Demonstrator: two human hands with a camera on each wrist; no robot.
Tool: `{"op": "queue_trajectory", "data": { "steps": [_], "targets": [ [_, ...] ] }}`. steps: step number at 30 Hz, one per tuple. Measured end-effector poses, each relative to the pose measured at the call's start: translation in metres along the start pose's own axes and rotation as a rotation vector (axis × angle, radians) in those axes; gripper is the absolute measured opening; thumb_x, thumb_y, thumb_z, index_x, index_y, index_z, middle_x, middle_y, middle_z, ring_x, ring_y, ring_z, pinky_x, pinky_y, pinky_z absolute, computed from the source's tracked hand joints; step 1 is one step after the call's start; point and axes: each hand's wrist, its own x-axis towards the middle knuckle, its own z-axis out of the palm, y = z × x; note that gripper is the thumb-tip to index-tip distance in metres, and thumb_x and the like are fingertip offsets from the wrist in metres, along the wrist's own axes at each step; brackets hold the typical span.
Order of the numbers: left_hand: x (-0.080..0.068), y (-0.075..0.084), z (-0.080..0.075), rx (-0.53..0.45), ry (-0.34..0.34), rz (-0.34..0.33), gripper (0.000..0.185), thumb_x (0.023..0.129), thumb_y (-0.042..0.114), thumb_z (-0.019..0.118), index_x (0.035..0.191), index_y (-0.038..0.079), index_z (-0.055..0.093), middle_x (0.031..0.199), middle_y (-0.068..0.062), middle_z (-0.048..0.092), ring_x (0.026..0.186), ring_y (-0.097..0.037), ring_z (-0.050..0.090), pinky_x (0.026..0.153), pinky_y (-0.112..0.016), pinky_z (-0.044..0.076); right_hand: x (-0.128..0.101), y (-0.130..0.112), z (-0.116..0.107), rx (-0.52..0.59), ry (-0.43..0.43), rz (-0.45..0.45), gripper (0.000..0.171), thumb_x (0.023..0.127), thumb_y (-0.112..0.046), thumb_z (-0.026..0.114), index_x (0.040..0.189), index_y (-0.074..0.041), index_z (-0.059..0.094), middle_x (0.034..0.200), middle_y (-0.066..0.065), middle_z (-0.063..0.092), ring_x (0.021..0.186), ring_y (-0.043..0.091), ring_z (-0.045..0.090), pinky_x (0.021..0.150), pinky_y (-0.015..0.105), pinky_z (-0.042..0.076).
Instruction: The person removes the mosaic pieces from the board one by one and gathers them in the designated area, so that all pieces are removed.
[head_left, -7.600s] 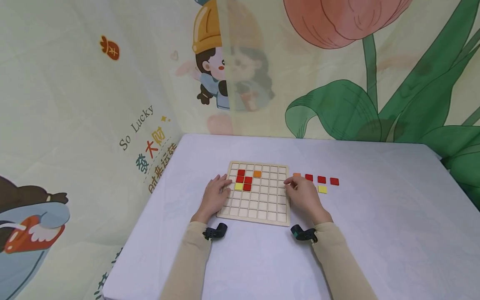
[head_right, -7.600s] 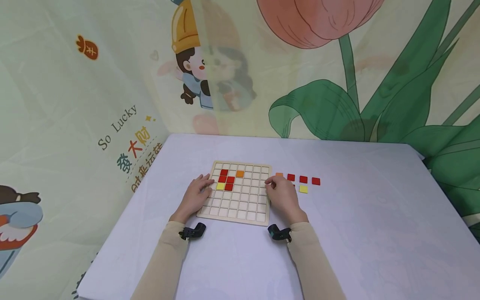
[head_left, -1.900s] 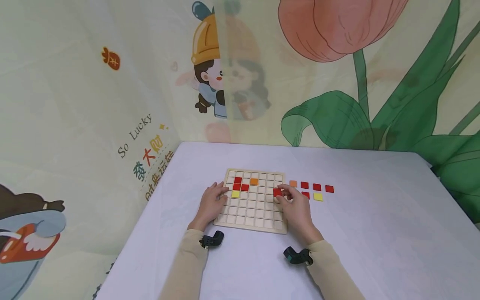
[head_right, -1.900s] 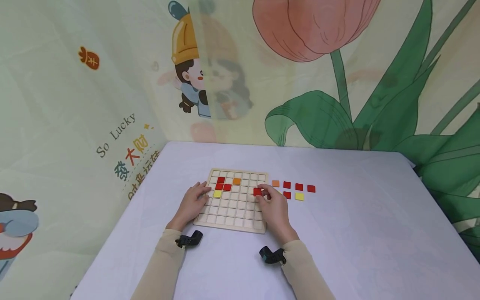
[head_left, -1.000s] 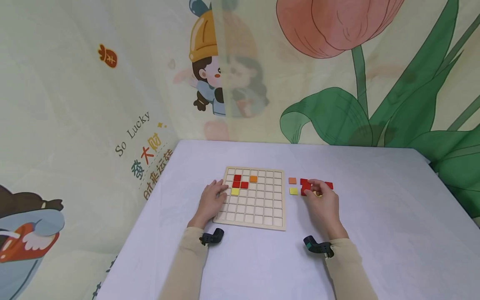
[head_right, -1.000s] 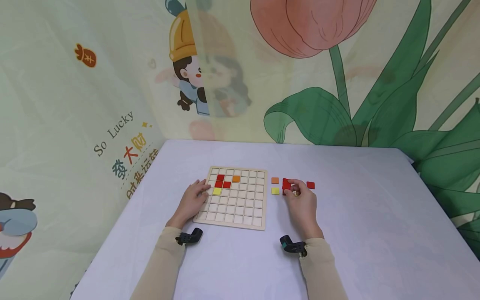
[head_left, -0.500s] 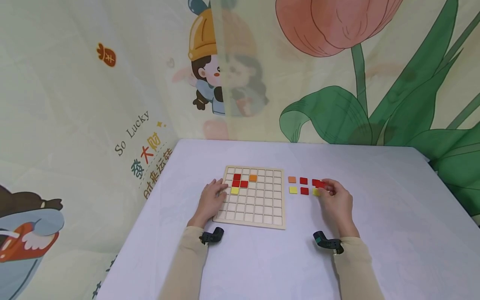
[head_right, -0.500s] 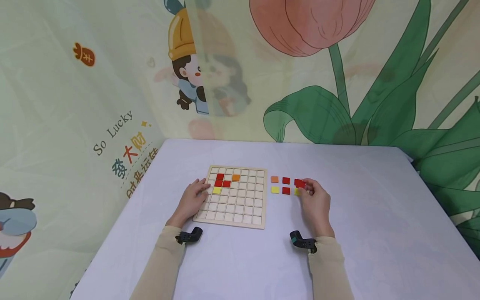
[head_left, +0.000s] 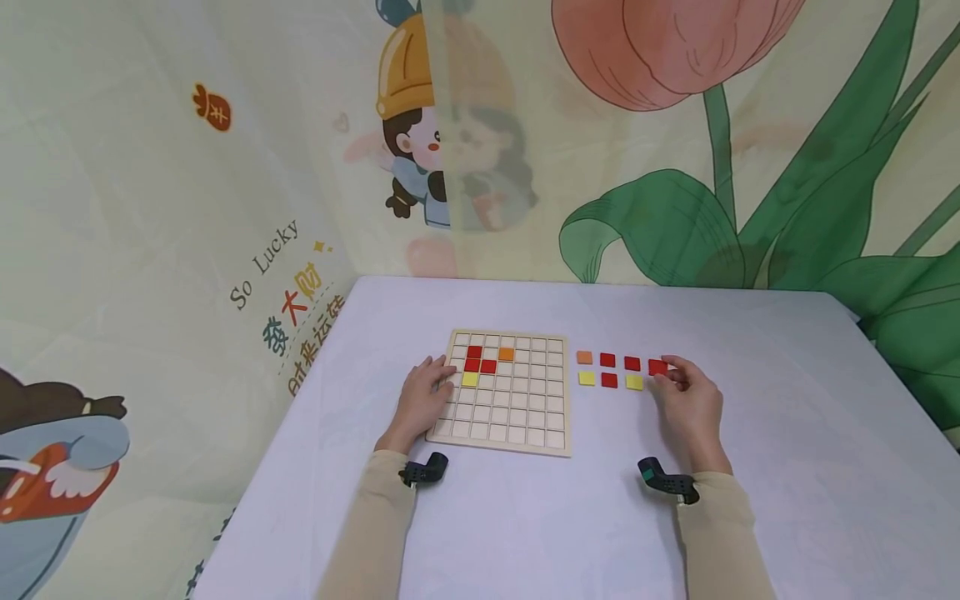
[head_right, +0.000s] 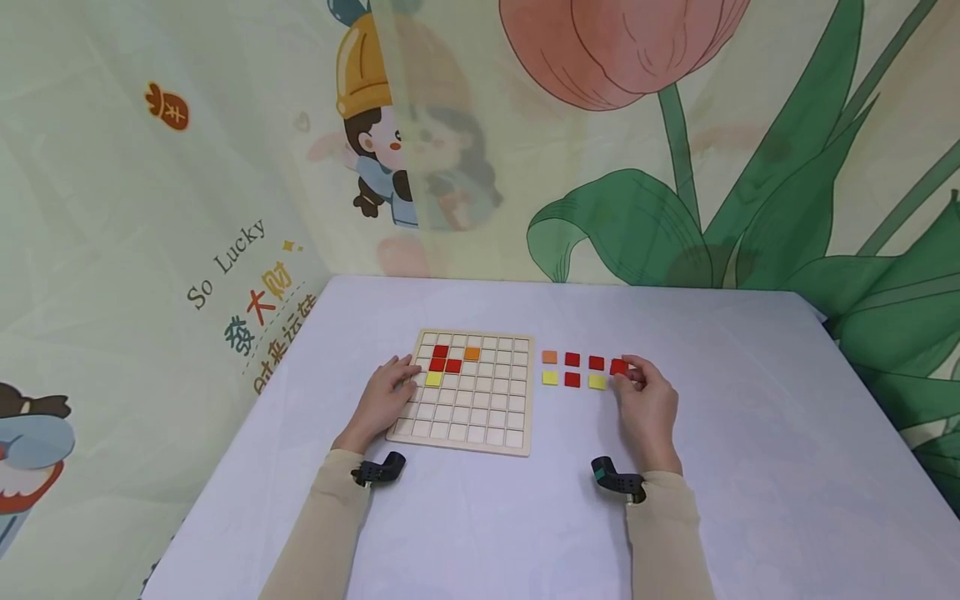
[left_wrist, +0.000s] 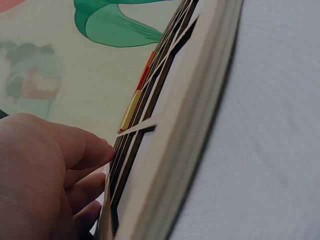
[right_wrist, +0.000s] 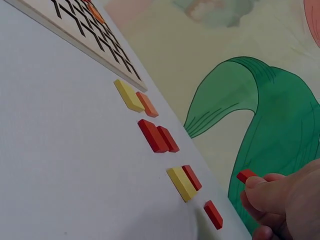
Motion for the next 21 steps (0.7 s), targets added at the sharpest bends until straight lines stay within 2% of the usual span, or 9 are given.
{"op": "queue_trajectory", "data": {
  "steps": [4,12,17,21],
  "targets": [
    [0.0,0.0,0.0,0.002,0.002,0.002,0.032,0.091,0.021,0.05,0.121,0.016,0.058,0.142,0.003,0.037,0.136,-0.015,0.017,0.114,-0.036,0.008,0.002,0.006,-0.001,-0.023,0.006,0.003,0.037,0.09,-0.018,0.055,0.127,-0.016,0.052,0.104,0.011,0.054,0.092,0.024,0.046,0.068,0.022,0.043],
    [0.0,0.0,-0.001,-0.006,0.002,0.003,0.033,0.09,0.021,0.05,0.121,0.016,0.059,0.142,0.002,0.037,0.136,-0.016,0.017,0.114,-0.038,0.01,0.004,0.013,-0.004,-0.06,-0.033,-0.019,0.038,0.09,-0.018,0.055,0.128,-0.015,0.052,0.105,0.013,0.053,0.092,0.026,0.043,0.066,0.025,0.042],
    [0.0,0.0,-0.001,-0.003,0.001,0.008,0.033,0.09,0.02,0.05,0.121,0.015,0.059,0.142,0.002,0.037,0.136,-0.016,0.017,0.114,-0.038,0.009,0.003,0.014,-0.005,-0.096,-0.06,0.0,0.04,0.09,-0.018,0.056,0.13,-0.014,0.051,0.108,0.014,0.053,0.095,0.027,0.044,0.068,0.026,0.044],
    [0.0,0.0,-0.001,0.001,0.001,0.008,0.033,0.091,0.021,0.05,0.122,0.015,0.058,0.142,0.002,0.037,0.136,-0.016,0.017,0.114,-0.037,0.009,0.004,0.017,-0.004,-0.113,-0.07,0.015,0.041,0.09,-0.018,0.057,0.13,-0.013,0.051,0.11,0.015,0.053,0.098,0.029,0.044,0.076,0.033,0.048]
  ]
}}
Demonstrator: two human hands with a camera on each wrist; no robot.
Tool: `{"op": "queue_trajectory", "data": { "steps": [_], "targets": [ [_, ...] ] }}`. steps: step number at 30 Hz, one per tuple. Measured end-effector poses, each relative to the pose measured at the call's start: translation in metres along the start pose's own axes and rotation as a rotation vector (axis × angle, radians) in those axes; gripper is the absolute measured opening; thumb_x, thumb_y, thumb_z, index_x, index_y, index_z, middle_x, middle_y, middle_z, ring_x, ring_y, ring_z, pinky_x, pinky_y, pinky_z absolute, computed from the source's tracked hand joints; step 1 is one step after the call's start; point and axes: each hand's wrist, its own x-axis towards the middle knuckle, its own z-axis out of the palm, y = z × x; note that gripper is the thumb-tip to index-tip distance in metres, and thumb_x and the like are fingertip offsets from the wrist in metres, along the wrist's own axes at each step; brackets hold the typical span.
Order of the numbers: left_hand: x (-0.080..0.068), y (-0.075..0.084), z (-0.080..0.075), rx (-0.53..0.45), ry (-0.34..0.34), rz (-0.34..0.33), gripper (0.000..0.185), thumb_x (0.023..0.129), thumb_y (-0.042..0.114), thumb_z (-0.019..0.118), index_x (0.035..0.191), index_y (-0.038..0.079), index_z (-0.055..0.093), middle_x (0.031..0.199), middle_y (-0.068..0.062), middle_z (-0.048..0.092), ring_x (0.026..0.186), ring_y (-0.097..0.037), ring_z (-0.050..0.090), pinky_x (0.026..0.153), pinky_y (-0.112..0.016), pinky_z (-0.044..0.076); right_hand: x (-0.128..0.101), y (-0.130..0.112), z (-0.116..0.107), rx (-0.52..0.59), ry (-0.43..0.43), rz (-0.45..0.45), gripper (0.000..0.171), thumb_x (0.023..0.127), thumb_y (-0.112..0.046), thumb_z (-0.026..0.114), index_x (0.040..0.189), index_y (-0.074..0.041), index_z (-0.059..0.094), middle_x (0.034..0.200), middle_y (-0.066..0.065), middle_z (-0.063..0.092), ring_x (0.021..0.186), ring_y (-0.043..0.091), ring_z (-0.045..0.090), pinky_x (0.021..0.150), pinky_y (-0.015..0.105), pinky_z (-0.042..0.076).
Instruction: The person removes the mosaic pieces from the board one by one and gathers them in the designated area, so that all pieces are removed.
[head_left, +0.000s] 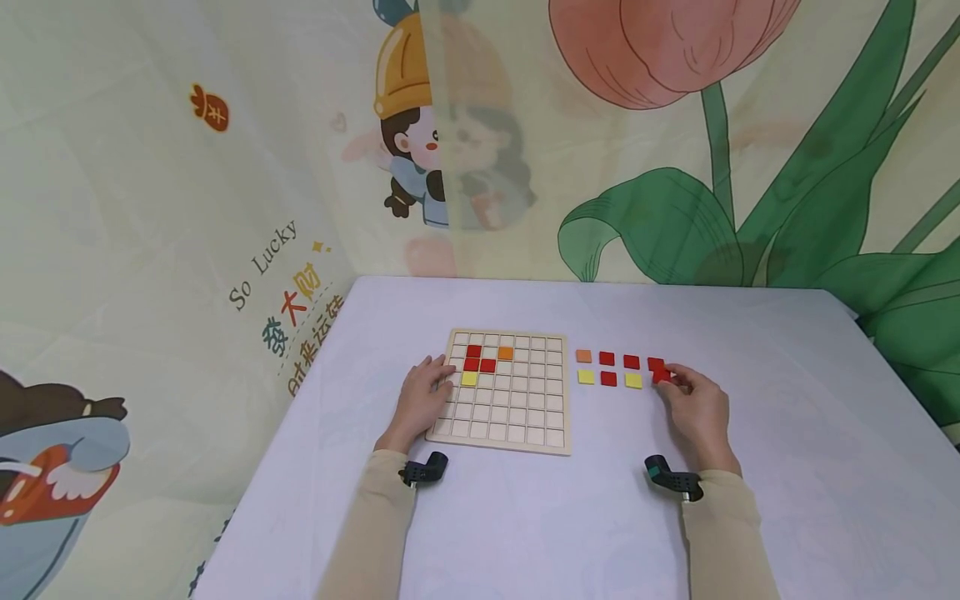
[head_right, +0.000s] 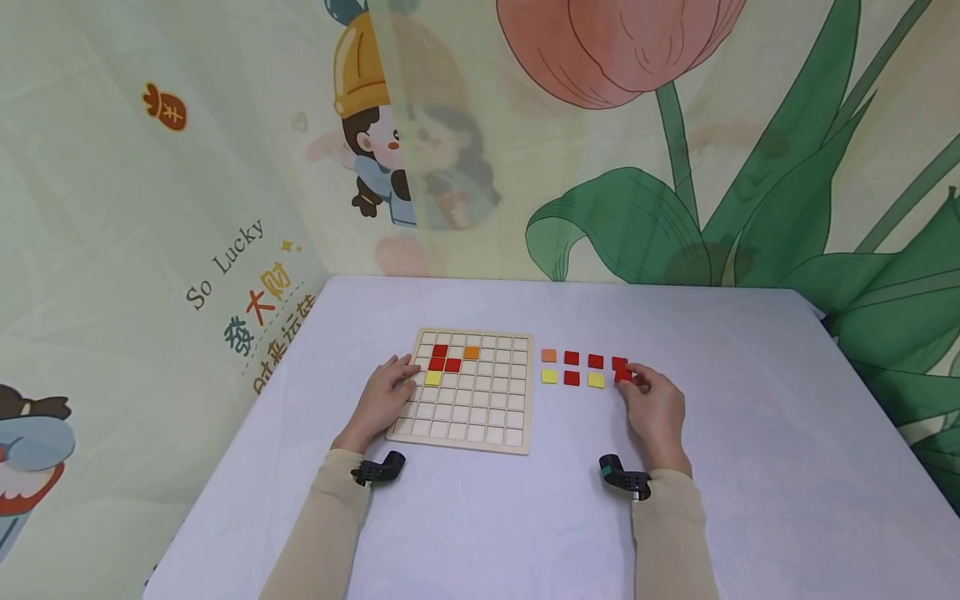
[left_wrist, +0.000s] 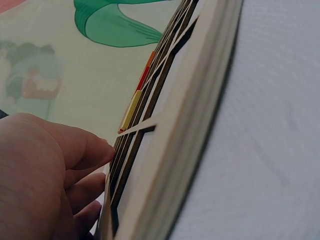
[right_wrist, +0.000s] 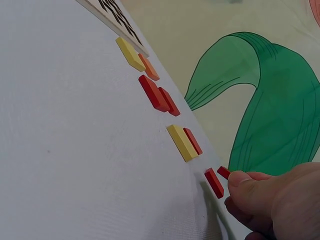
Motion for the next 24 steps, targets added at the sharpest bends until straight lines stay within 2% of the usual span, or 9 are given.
{"op": "queue_trajectory", "data": {
  "steps": [3,11,24],
  "targets": [
    [0.0,0.0,0.0,-0.001,0.003,-0.002,0.032,0.09,0.021,0.05,0.121,0.016,0.059,0.142,0.002,0.037,0.136,-0.015,0.017,0.114,-0.036,0.009,0.001,0.002,0.001,-0.008,-0.006,0.0,0.042,0.09,-0.018,0.057,0.13,-0.012,0.05,0.112,0.016,0.053,0.1,0.031,0.044,0.081,0.039,0.049],
    [-0.001,0.0,0.001,-0.007,0.006,-0.004,0.032,0.091,0.02,0.05,0.121,0.015,0.059,0.142,0.001,0.038,0.136,-0.017,0.018,0.114,-0.037,0.009,0.003,0.008,0.004,-0.054,-0.021,-0.006,0.042,0.089,-0.017,0.057,0.13,-0.011,0.051,0.111,0.018,0.053,0.102,0.032,0.044,0.086,0.044,0.048],
    [0.0,0.001,-0.001,0.001,-0.003,0.011,0.032,0.091,0.021,0.05,0.121,0.014,0.058,0.142,0.0,0.037,0.136,-0.018,0.018,0.114,-0.036,0.008,0.008,0.013,-0.001,-0.103,-0.086,-0.064,0.04,0.087,-0.015,0.06,0.126,-0.008,0.052,0.102,0.016,0.053,0.095,0.031,0.044,0.081,0.044,0.047]
  ]
}}
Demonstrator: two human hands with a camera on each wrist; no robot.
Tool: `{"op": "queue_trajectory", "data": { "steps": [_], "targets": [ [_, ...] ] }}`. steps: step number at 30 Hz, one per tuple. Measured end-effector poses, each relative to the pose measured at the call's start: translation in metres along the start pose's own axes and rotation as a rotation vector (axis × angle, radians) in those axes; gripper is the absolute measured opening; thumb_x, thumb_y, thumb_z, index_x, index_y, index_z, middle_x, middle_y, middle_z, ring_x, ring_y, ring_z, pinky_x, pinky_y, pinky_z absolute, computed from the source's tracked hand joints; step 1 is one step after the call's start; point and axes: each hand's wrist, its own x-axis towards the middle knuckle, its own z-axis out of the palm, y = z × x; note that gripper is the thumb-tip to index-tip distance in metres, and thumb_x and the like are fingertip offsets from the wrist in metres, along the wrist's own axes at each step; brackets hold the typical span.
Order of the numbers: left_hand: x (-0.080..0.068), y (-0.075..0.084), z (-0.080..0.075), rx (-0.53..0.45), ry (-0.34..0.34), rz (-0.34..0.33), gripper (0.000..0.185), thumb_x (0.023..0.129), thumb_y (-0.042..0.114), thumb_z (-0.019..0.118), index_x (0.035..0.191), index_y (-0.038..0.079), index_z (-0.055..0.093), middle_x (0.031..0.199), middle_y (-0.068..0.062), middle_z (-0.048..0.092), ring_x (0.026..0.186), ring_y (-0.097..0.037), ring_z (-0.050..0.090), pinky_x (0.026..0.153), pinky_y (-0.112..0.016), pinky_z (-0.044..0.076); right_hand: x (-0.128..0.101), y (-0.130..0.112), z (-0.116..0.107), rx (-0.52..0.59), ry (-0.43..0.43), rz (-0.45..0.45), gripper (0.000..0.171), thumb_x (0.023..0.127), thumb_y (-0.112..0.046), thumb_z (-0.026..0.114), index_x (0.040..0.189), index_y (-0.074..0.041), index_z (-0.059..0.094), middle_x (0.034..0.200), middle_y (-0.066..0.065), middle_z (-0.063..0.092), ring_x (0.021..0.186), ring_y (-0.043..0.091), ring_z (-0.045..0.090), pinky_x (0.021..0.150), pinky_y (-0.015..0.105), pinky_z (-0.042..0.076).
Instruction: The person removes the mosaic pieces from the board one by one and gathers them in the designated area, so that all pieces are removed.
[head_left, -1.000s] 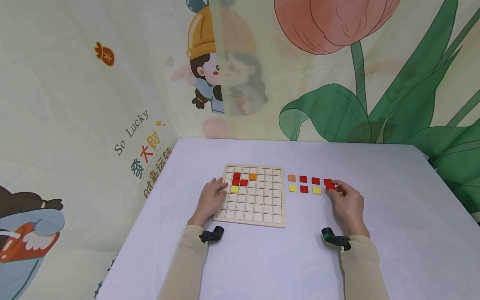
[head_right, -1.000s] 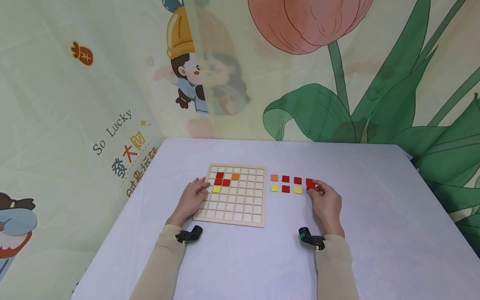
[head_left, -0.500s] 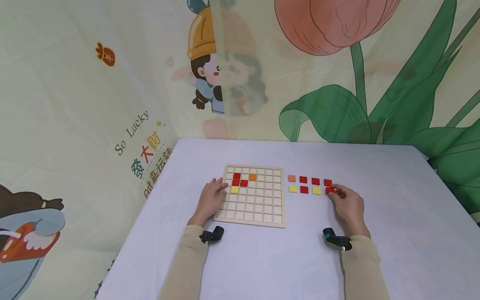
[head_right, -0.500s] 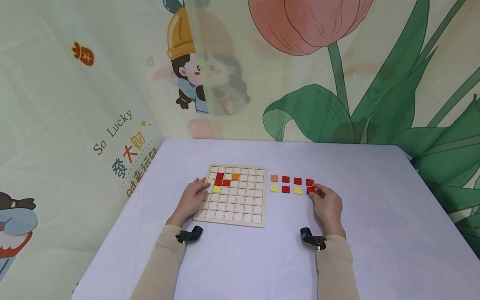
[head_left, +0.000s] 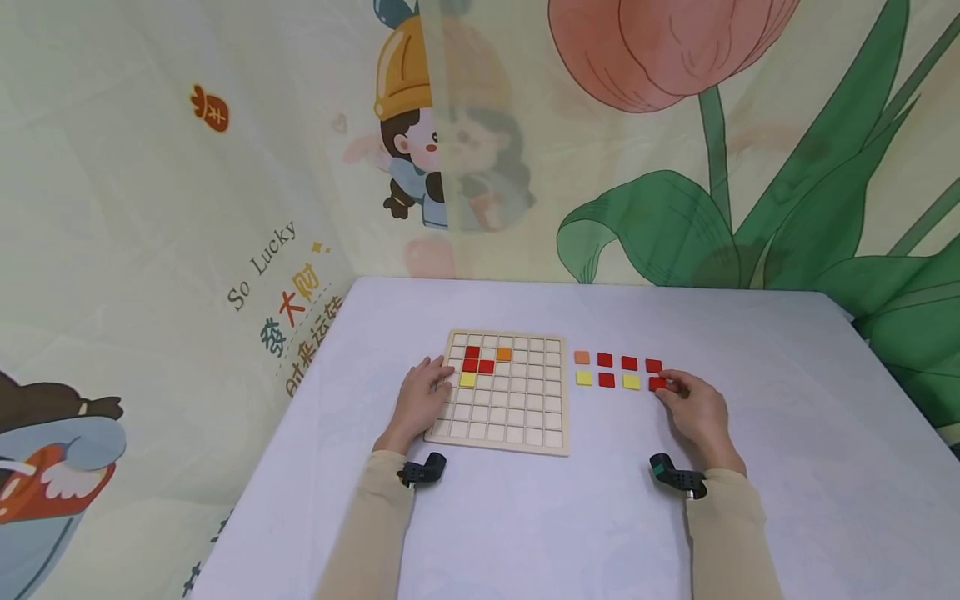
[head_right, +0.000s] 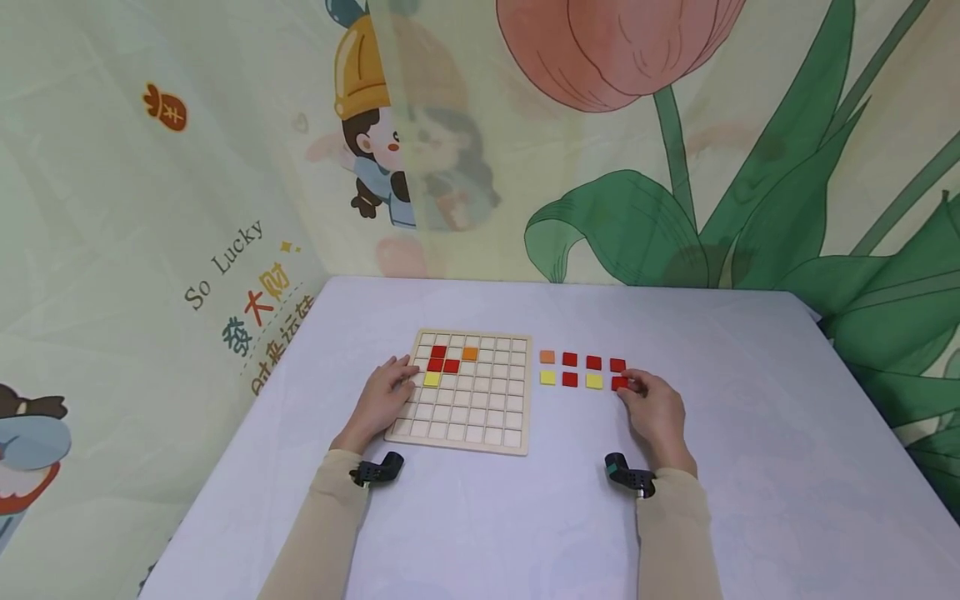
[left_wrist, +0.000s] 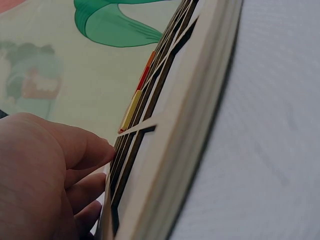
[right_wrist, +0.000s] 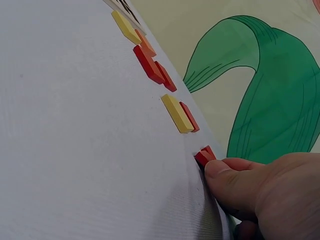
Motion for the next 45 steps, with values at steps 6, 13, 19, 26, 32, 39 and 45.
{"op": "queue_trajectory", "data": {
  "steps": [6,13,19,26,32,39,45],
  "targets": [
    [0.0002,0.0007,-0.0016,-0.004,-0.012,-0.018,0.033,0.091,0.022,0.049,0.122,0.015,0.058,0.143,0.001,0.036,0.137,-0.017,0.016,0.114,-0.036,0.008,0.0012,-0.0012,-0.0006,-0.018,-0.016,-0.027,0.039,0.087,-0.013,0.06,0.125,-0.007,0.052,0.102,0.017,0.053,0.094,0.032,0.044,0.082,0.046,0.047],
    [-0.001,0.0008,-0.0005,-0.016,0.002,-0.006,0.032,0.091,0.019,0.049,0.12,0.014,0.059,0.142,-0.001,0.038,0.136,-0.02,0.018,0.114,-0.039,0.009,-0.0005,-0.0007,-0.0013,-0.027,-0.031,-0.041,0.037,0.087,-0.012,0.059,0.123,-0.005,0.053,0.096,0.016,0.051,0.089,0.03,0.043,0.072,0.037,0.046],
    [0.0,0.0005,0.0011,-0.005,-0.003,-0.008,0.032,0.091,0.02,0.049,0.121,0.015,0.058,0.142,0.0,0.037,0.137,-0.019,0.017,0.114,-0.038,0.008,-0.0002,0.0,-0.0005,-0.041,-0.034,-0.038,0.036,0.088,-0.011,0.058,0.123,-0.004,0.052,0.096,0.016,0.05,0.089,0.03,0.043,0.072,0.037,0.046],
    [-0.0009,0.0007,0.0014,-0.009,0.015,0.005,0.031,0.09,0.018,0.05,0.12,0.013,0.059,0.141,-0.003,0.038,0.136,-0.021,0.019,0.114,-0.038,0.009,-0.0012,-0.0002,-0.0006,-0.037,-0.034,-0.046,0.037,0.088,-0.009,0.058,0.124,-0.004,0.052,0.096,0.016,0.05,0.09,0.031,0.043,0.075,0.039,0.048],
    [-0.0004,-0.0007,0.0031,-0.004,0.028,0.018,0.031,0.089,0.017,0.051,0.119,0.011,0.06,0.141,-0.005,0.04,0.135,-0.024,0.021,0.113,-0.041,0.011,0.0,0.0011,0.0009,-0.044,-0.015,-0.045,0.037,0.088,-0.009,0.057,0.124,-0.004,0.052,0.096,0.016,0.049,0.089,0.03,0.043,0.073,0.038,0.047],
    [0.0003,-0.0018,0.0028,-0.004,0.006,-0.008,0.032,0.091,0.02,0.05,0.121,0.015,0.059,0.142,0.0,0.037,0.136,-0.019,0.018,0.114,-0.038,0.009,0.0,0.0006,0.001,-0.032,-0.016,-0.021,0.038,0.088,-0.009,0.057,0.126,-0.005,0.051,0.097,0.016,0.049,0.09,0.03,0.043,0.075,0.039,0.047],
    [0.0015,-0.0037,0.0036,-0.004,0.002,-0.009,0.032,0.091,0.021,0.049,0.121,0.016,0.059,0.142,0.001,0.037,0.137,-0.017,0.017,0.114,-0.037,0.009,-0.0007,0.0007,-0.0003,0.001,-0.009,0.011,0.041,0.09,-0.019,0.055,0.128,-0.006,0.049,0.096,0.014,0.048,0.091,0.029,0.042,0.071,0.034,0.044]
  ]
}}
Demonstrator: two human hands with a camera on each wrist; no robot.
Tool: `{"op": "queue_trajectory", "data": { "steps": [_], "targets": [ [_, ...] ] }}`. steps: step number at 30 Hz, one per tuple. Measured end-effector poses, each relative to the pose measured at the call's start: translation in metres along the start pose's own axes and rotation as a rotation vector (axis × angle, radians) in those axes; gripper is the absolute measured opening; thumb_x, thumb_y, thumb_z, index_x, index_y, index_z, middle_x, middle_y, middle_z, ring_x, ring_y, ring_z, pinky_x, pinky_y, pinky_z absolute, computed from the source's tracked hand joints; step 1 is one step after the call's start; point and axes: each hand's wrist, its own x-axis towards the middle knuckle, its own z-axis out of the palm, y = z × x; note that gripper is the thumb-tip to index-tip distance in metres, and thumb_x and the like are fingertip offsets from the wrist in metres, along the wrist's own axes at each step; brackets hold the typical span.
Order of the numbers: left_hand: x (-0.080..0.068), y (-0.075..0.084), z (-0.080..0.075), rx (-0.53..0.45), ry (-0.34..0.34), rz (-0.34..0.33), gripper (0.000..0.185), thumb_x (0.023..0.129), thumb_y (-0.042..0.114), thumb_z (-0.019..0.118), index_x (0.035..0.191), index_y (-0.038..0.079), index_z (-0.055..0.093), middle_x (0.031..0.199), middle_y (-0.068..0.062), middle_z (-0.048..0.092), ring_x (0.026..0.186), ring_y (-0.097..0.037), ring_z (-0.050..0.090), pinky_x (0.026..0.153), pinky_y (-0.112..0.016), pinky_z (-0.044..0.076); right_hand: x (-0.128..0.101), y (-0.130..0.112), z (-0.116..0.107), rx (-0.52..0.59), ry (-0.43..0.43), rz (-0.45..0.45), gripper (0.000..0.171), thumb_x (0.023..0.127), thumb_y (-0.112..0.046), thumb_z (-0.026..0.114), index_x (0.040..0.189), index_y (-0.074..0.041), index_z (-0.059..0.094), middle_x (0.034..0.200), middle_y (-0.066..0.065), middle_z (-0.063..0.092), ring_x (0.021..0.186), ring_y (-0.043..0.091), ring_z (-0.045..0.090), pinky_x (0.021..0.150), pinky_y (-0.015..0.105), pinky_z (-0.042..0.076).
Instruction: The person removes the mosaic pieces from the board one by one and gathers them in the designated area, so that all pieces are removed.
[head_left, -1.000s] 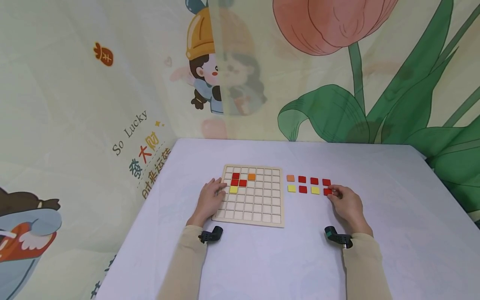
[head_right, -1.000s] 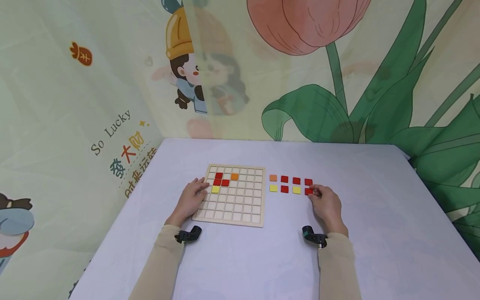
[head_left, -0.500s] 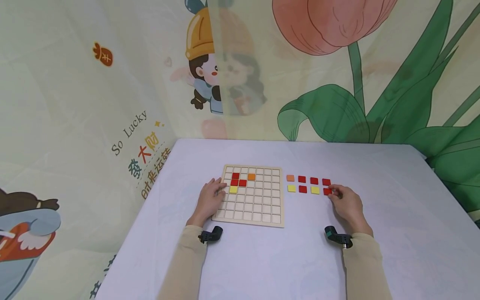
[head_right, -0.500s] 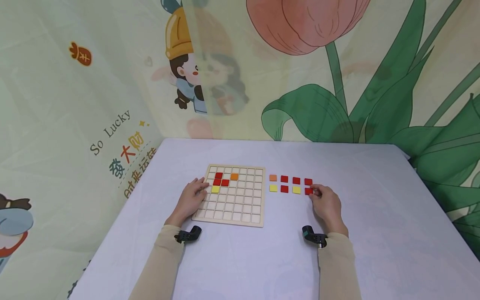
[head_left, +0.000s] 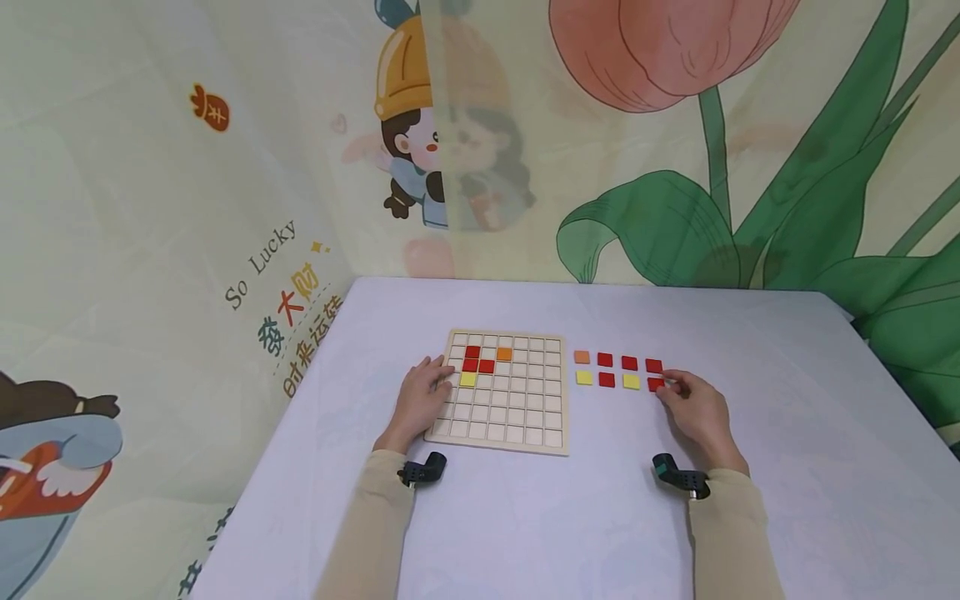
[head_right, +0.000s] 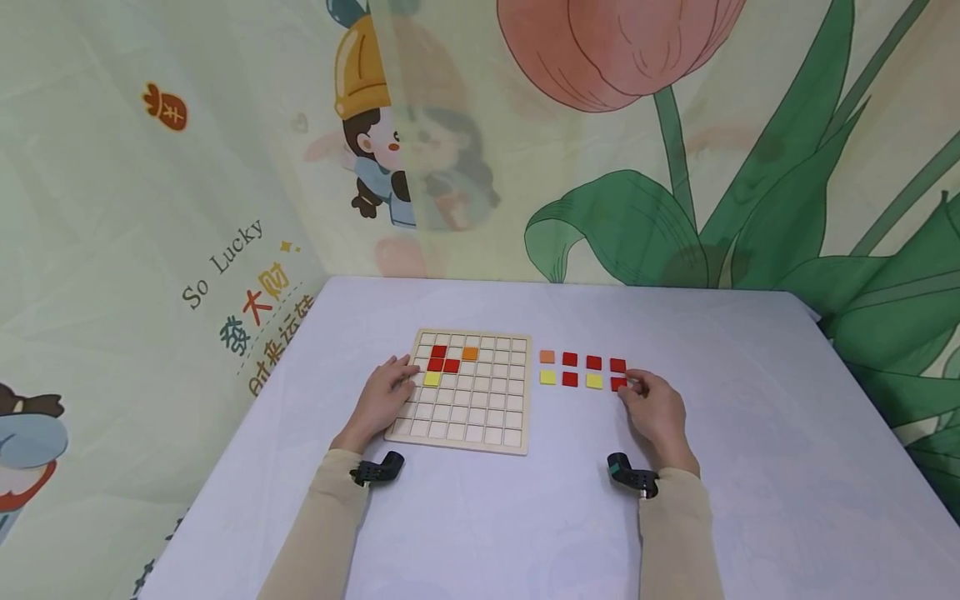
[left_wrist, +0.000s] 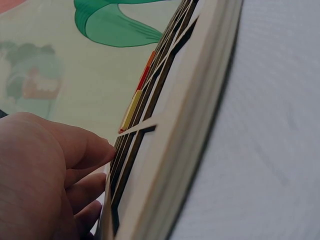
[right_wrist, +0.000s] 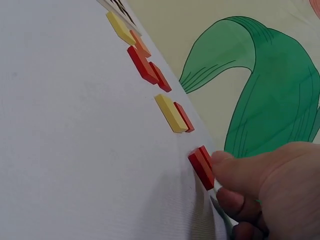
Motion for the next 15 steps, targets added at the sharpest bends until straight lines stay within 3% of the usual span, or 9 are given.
{"op": "queue_trajectory", "data": {
  "steps": [8,15],
  "targets": [
    [0.0,-0.001,0.0,-0.011,0.006,0.001,0.031,0.09,0.02,0.05,0.12,0.016,0.059,0.142,0.001,0.038,0.136,-0.017,0.018,0.114,-0.038,0.009,-0.002,-0.009,0.008,0.069,0.151,0.035,0.039,0.093,-0.03,0.048,0.125,-0.008,0.053,0.095,0.011,0.051,0.086,0.024,0.044,0.063,0.027,0.041],
    [-0.001,0.001,-0.001,-0.012,0.005,0.002,0.032,0.09,0.021,0.05,0.121,0.015,0.059,0.142,0.001,0.038,0.136,-0.016,0.018,0.114,-0.036,0.009,-0.007,-0.029,0.019,0.153,0.222,-0.034,0.031,0.092,-0.025,0.049,0.117,-0.009,0.06,0.098,0.01,0.057,0.085,0.021,0.046,0.064,0.024,0.041]
  ]
}}
